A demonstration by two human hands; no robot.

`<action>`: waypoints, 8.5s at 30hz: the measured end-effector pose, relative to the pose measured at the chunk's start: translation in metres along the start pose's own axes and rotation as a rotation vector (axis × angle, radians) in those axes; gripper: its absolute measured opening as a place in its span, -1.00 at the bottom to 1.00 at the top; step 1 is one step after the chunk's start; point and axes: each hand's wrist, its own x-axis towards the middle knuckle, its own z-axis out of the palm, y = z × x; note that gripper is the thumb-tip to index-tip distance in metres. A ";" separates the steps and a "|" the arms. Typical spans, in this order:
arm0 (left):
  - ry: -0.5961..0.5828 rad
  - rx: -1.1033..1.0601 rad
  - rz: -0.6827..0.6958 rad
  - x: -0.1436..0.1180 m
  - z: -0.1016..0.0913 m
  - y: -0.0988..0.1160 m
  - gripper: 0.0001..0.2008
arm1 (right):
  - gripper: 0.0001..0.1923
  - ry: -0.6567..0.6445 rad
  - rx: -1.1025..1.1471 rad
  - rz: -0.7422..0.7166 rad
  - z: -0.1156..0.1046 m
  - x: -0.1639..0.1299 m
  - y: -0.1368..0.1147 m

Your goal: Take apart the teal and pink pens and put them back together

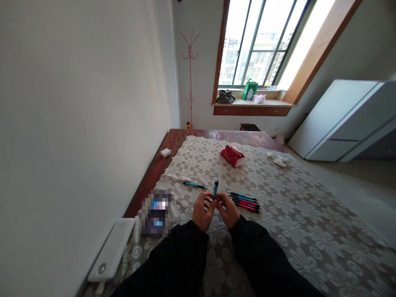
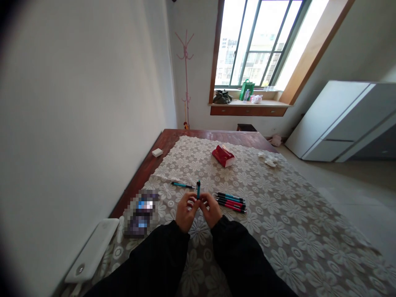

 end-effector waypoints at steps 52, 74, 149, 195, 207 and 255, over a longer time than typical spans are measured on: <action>-0.253 0.302 0.145 -0.004 -0.006 -0.003 -0.77 | -0.34 -0.042 0.164 0.245 -0.016 -0.012 0.016; -0.209 0.236 0.094 -0.003 -0.004 -0.003 -0.89 | -0.56 0.007 0.227 0.223 -0.012 -0.013 0.014; -0.118 0.602 0.000 0.009 -0.016 -0.009 -0.79 | -0.61 0.335 0.460 0.192 -0.007 -0.003 0.019; -0.267 0.522 0.121 0.005 -0.013 -0.010 -0.93 | -0.60 0.299 0.578 0.269 -0.008 -0.003 0.019; -0.305 0.578 0.135 0.004 -0.013 -0.007 -0.96 | -0.68 0.496 0.574 0.181 -0.014 -0.003 0.020; -0.282 0.606 0.097 0.006 -0.015 -0.010 -0.86 | -0.55 -0.054 0.246 0.202 -0.004 -0.011 0.007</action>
